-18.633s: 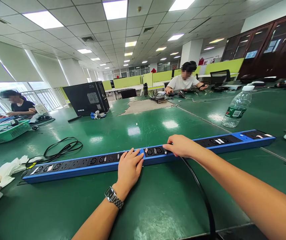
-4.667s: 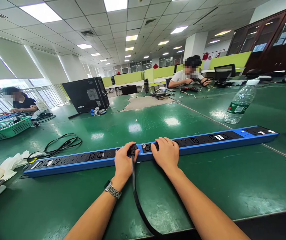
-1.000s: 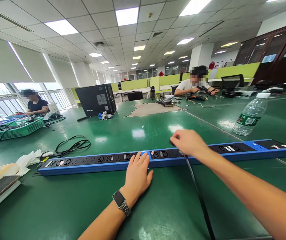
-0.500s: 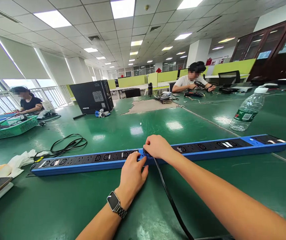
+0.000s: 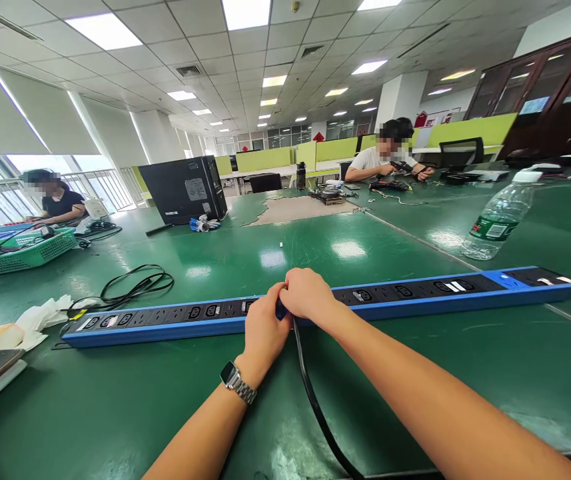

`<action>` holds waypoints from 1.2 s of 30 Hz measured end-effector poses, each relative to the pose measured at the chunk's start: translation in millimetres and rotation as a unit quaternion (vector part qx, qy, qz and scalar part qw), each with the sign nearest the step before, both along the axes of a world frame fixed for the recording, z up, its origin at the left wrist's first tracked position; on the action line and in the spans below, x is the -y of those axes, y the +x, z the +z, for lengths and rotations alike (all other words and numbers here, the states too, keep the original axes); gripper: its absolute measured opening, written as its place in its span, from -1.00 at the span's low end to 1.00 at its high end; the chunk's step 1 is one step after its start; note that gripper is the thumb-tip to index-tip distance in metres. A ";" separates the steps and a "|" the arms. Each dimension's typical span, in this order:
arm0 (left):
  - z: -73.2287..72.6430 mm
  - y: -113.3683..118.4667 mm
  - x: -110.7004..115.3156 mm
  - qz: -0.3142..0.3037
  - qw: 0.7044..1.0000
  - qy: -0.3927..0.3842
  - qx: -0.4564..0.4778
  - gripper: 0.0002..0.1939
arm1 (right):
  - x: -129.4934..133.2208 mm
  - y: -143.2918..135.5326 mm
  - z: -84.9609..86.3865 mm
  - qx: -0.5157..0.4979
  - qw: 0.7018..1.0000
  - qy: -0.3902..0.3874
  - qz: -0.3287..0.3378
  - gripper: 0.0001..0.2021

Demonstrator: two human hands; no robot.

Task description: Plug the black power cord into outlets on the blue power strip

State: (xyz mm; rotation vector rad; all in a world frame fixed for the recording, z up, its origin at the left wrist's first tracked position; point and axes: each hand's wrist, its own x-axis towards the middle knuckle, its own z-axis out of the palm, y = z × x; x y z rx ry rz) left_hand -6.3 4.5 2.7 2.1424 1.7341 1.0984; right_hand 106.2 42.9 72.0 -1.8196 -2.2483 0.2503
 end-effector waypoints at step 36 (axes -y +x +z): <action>5.8 -1.5 -10.9 -0.030 0.994 0.002 -0.108 -0.66 | 12.9 77.2 -123.6 0.061 0.945 0.318 -0.033 -0.51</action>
